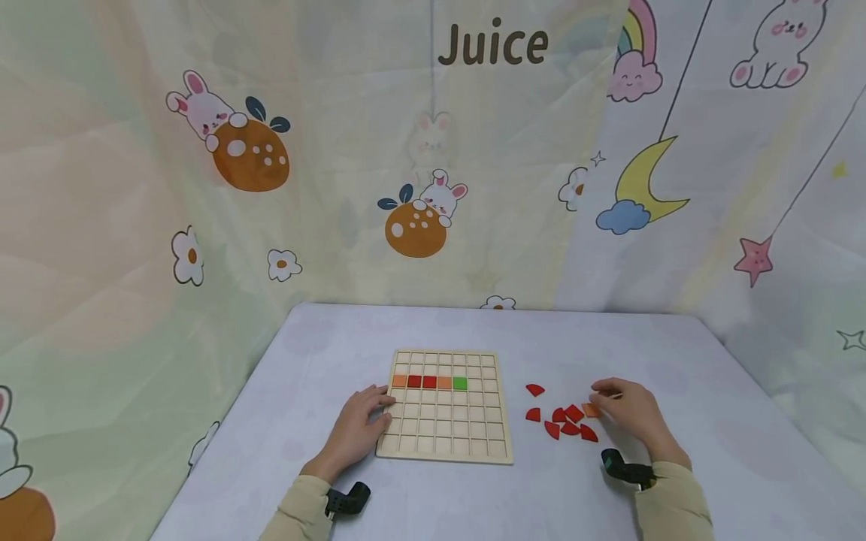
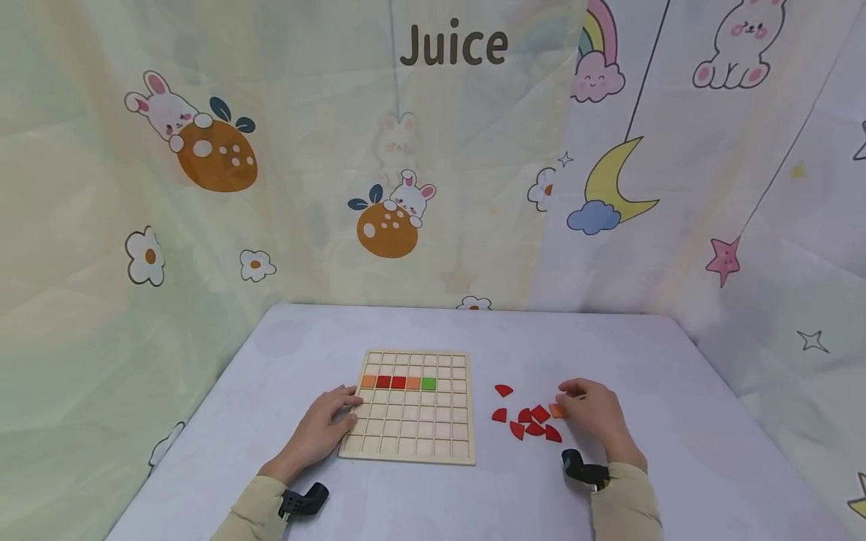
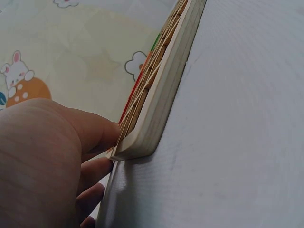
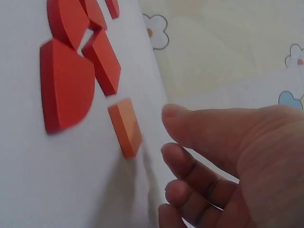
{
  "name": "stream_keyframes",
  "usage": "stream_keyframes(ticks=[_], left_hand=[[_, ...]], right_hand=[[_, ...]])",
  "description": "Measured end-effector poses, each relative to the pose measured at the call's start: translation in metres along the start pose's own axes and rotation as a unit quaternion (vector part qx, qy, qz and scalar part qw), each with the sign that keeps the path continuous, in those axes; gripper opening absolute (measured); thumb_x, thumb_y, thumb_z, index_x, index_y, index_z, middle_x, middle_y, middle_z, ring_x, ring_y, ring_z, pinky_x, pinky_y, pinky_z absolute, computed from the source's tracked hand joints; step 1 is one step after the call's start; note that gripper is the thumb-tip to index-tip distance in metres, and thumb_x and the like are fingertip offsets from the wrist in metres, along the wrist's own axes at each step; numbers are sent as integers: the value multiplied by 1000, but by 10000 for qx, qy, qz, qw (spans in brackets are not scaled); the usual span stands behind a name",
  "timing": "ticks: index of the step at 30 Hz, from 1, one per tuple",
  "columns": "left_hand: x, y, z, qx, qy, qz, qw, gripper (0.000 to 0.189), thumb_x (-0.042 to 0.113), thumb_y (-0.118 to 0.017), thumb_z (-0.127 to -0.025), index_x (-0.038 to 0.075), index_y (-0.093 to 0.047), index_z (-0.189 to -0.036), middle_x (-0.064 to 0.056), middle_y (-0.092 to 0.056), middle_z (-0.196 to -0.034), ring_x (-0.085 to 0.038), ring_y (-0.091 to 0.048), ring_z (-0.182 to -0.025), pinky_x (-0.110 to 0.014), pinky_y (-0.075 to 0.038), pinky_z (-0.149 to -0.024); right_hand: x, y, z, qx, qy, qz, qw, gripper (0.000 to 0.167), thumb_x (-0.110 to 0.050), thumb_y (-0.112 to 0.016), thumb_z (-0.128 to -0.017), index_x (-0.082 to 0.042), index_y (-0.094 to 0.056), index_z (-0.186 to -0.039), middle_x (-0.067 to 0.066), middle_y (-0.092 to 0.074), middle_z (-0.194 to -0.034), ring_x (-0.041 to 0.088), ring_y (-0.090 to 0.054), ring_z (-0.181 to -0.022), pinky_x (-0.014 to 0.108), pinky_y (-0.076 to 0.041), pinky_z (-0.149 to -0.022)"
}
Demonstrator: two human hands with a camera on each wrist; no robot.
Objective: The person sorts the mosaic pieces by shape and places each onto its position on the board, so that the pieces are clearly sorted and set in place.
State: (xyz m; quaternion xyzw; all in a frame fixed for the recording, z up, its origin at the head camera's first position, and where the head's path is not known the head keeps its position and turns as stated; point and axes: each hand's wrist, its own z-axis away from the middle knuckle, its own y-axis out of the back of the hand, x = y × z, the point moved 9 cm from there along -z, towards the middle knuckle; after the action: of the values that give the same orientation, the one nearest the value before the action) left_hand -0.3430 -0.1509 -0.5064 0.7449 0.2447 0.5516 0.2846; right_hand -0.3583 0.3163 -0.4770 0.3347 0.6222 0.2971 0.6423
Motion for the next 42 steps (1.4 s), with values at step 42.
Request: stream_keyframes(ticks=[42], left_hand=[[4,2,1,-3,47,-13,10000,23,13,-65,-92,13,-69,-115,-7,-53,-142,-31,-37,-140,-51,-22,-120]], right_hand=[[12,-14,-2,-230,-26,213,9995,35,-18,-74,-86,-2,-66,-115,10,-62,-97,27,-53,-90,37,-53,-72]])
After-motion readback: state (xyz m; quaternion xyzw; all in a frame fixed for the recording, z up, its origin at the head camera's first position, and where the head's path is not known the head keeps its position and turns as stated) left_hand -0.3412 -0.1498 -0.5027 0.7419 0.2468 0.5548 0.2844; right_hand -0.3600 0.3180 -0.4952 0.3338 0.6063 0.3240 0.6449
